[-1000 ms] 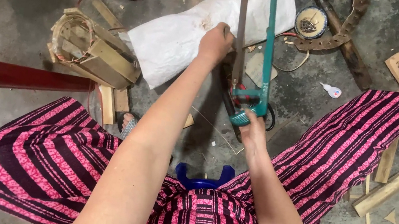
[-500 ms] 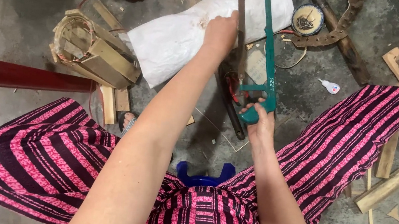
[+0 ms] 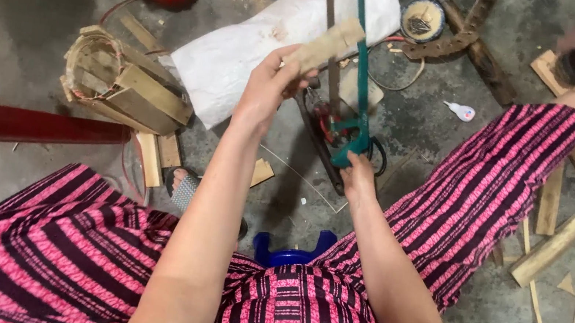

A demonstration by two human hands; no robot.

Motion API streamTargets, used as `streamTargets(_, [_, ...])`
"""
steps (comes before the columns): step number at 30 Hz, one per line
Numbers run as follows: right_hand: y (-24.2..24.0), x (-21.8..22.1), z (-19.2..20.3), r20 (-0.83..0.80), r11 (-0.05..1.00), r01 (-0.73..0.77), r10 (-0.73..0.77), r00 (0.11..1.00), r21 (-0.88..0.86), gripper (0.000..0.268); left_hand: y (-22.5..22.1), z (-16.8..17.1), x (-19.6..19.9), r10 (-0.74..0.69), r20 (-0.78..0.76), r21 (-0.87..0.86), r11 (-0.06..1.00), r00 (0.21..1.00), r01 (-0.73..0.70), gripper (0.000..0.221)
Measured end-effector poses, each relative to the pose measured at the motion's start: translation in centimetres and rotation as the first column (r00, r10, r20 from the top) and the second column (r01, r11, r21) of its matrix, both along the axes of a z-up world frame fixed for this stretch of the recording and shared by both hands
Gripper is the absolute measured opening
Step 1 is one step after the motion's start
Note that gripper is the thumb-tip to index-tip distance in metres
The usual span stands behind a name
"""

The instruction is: The person is using a hacksaw to cut a small wooden block while sitting on the floor in a workshop.

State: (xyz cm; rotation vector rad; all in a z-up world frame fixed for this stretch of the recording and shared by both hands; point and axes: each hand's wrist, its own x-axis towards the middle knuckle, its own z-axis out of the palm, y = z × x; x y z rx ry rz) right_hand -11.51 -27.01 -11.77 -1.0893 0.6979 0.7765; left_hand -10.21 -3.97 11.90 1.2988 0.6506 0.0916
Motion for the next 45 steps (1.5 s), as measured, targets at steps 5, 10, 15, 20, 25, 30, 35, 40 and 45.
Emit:
streamTargets(5, [-0.7,1.3,11.4,0.299,0.984,0.094,-0.045,0.953,-0.153,0.080,-1.9,0.9,-1.9,-0.240,0.132,0.146,0.964,0.962,0.220,0.036])
streamTargets(10, [-4.9,4.1,22.5,0.837,0.935,-0.331,0.077,0.542,0.128,0.063,-4.1,3.1,-2.6,-0.459,0.111,0.323,0.855,0.881,0.405,0.031])
streamTargets(15, [-7.2,4.0,25.5,0.850,0.889,-0.271,0.442,0.289,-0.370,0.032,-7.1,6.8,-3.3,-0.500,0.038,0.447,0.783,0.865,0.433,0.032])
streamTargets(20, [-7.0,3.3,28.6,0.824,0.839,-0.121,0.544,0.155,-0.531,0.022,-9.0,6.9,-3.0,-0.465,0.042,0.637,0.694,0.884,0.335,0.032])
streamTargets(25, [-7.6,3.3,26.6,0.798,0.797,0.055,0.595,0.096,-0.601,0.024,-9.4,5.1,-2.8,-0.407,0.129,0.695,0.688,0.904,0.210,0.024])
streamTargets(30, [-6.8,2.7,26.7,0.834,0.821,0.146,0.543,0.100,-0.552,0.017,-10.3,6.4,-2.7,-0.389,0.189,0.715,0.684,0.902,0.145,0.022])
streamTargets(35, [-6.7,3.0,27.1,0.860,0.850,0.134,0.498,0.108,-0.509,0.016,-10.5,5.6,-2.8,-0.366,0.189,0.735,0.668,0.911,0.116,0.021])
streamTargets(40, [-6.0,4.7,26.2,0.890,0.892,0.034,0.451,-0.068,-0.450,0.019,-7.7,2.4,-2.8,-0.389,0.152,0.327,0.887,0.909,0.326,0.019])
streamTargets(45, [-4.0,5.0,24.2,0.888,0.887,0.107,0.457,-0.061,-0.449,0.023,-5.9,0.2,-2.6,-0.295,0.135,0.109,0.953,0.946,0.282,0.030])
